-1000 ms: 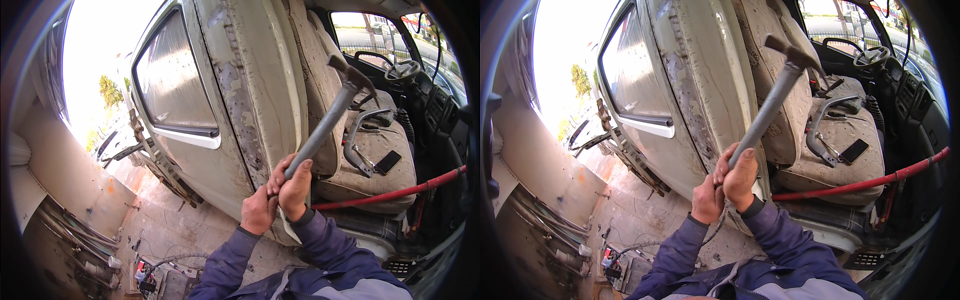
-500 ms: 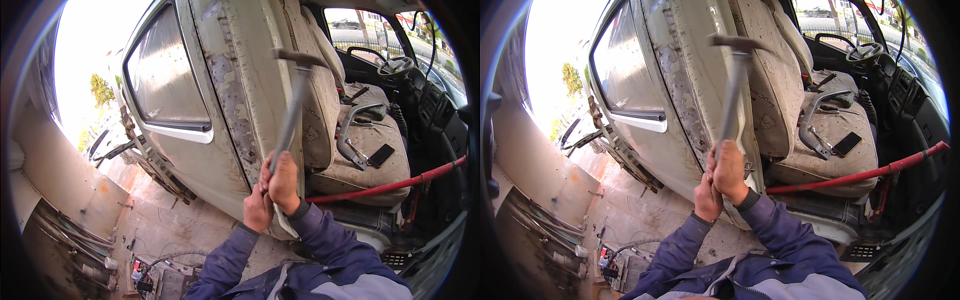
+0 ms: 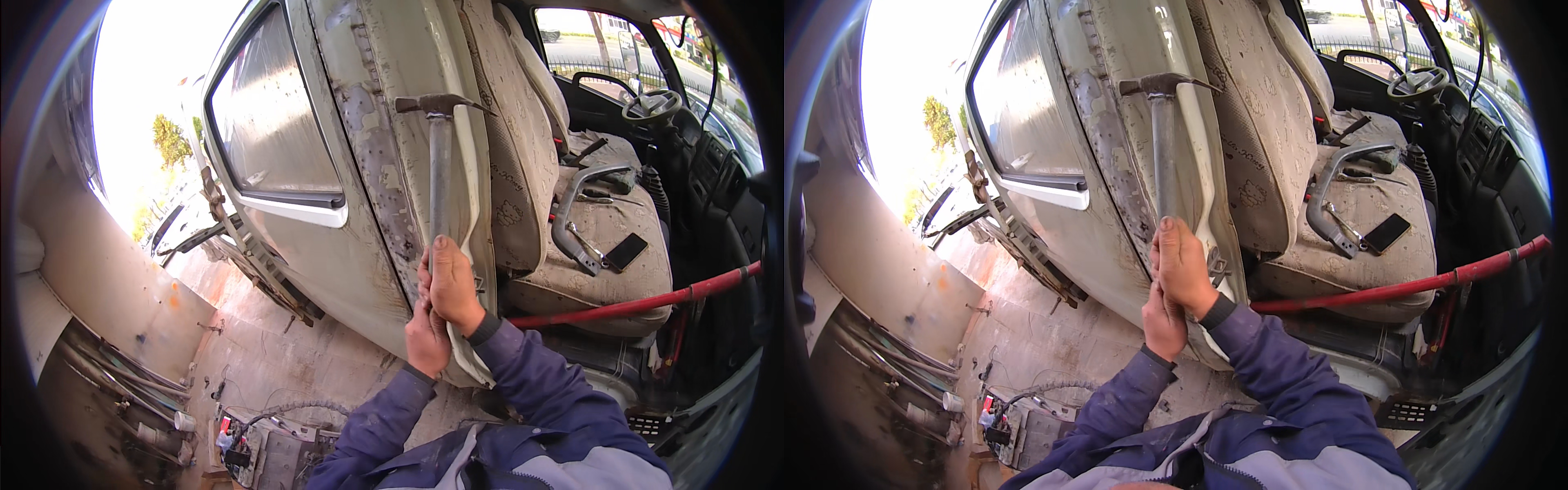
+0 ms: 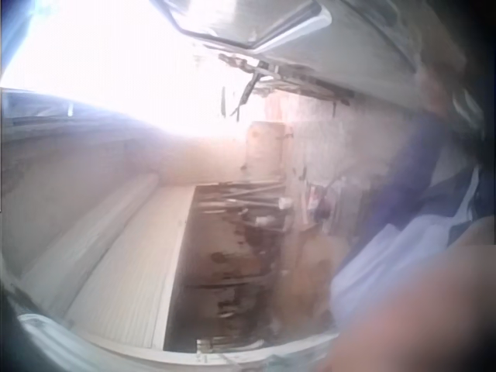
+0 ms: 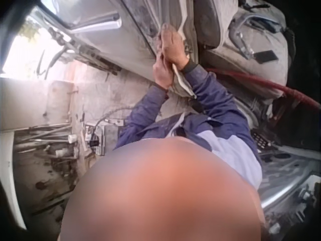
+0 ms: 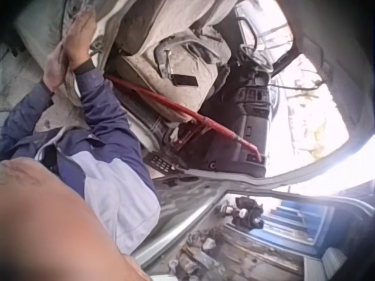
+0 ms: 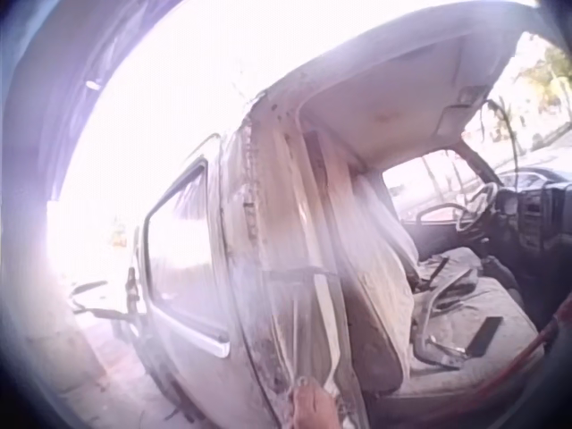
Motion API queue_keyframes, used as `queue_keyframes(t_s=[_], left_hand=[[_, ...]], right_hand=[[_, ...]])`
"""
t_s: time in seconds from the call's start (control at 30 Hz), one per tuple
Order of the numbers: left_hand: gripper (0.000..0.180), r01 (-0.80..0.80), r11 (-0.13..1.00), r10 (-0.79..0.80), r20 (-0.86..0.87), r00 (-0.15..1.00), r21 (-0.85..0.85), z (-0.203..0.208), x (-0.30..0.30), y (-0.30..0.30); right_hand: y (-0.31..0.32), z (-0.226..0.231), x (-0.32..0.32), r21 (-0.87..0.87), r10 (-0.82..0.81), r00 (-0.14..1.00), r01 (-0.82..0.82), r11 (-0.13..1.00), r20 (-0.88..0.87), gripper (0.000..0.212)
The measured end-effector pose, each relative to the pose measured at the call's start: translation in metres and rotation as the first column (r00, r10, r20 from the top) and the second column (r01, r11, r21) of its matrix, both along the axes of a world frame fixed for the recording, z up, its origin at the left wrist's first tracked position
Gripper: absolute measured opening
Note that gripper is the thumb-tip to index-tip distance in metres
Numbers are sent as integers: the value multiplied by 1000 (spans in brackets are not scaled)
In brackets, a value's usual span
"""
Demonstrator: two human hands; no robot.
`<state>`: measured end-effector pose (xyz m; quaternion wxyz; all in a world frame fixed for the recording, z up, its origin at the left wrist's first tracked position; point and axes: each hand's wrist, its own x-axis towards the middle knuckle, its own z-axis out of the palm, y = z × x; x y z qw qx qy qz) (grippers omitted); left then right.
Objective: The person repeatedly strikes the vertical seam of a car door with a hammer while stabilizing the door with the other hand. The person briefly pauses to touch the door surface before resuming hammering.
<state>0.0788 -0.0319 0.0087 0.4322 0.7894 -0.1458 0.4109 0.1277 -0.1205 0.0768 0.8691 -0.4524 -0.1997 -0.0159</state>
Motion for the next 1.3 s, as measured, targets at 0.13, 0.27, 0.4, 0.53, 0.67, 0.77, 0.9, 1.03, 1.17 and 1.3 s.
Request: queue_keyframes(t_s=[0.13, 0.27, 0.4, 0.53, 0.67, 0.77, 0.9, 1.03, 1.17, 1.3], left_hand=[[22, 91, 992, -86, -62, 994, 82, 0, 0, -3], [21, 75, 962, -43, -124, 991, 264, 14, 2, 16], [23, -53, 999, 53, -17, 998, -2, 19, -4, 4], [25, 37, 997, -36, -12, 999, 71, 25, -1, -10], [24, 22, 949, 20, -129, 991, 314, 37, 3, 5], [26, -18, 996, 27, -99, 995, 90, 36, 0, 7], [27, -63, 998, 64, -89, 994, 19, 28, 1, -9], [27, 58, 962, -18, -152, 988, 267, 36, 11, 3], [29, -10, 993, 26, -143, 989, 114, 39, 8, 6], [30, -62, 998, 62, -26, 998, -7, 32, 5, -16]], right_hand=[[-14, -3, 2, 207, 30, 998, -20, 978, -48, 55], [-9, 2, -4, 334, -109, 992, 83, 939, 59, 61], [2, 10, 2, 46, 122, 991, -124, 991, 57, 52], [-14, 10, 6, 129, 20, 1000, -22, 991, 18, 57], [-15, 14, 4, 504, -142, 989, 104, 857, 37, 61], [2, 23, 7, 117, -72, 994, 63, 991, 79, 56], [-7, 27, 16, 88, 68, 997, -71, 994, 38, 56], [-22, 27, 14, 337, -78, 996, 62, 939, 34, 66], [-3, 33, 14, 209, -56, 991, 29, 977, 120, 64], [-8, 34, 19, 41, 70, 997, -71, 997, 28, 55]])
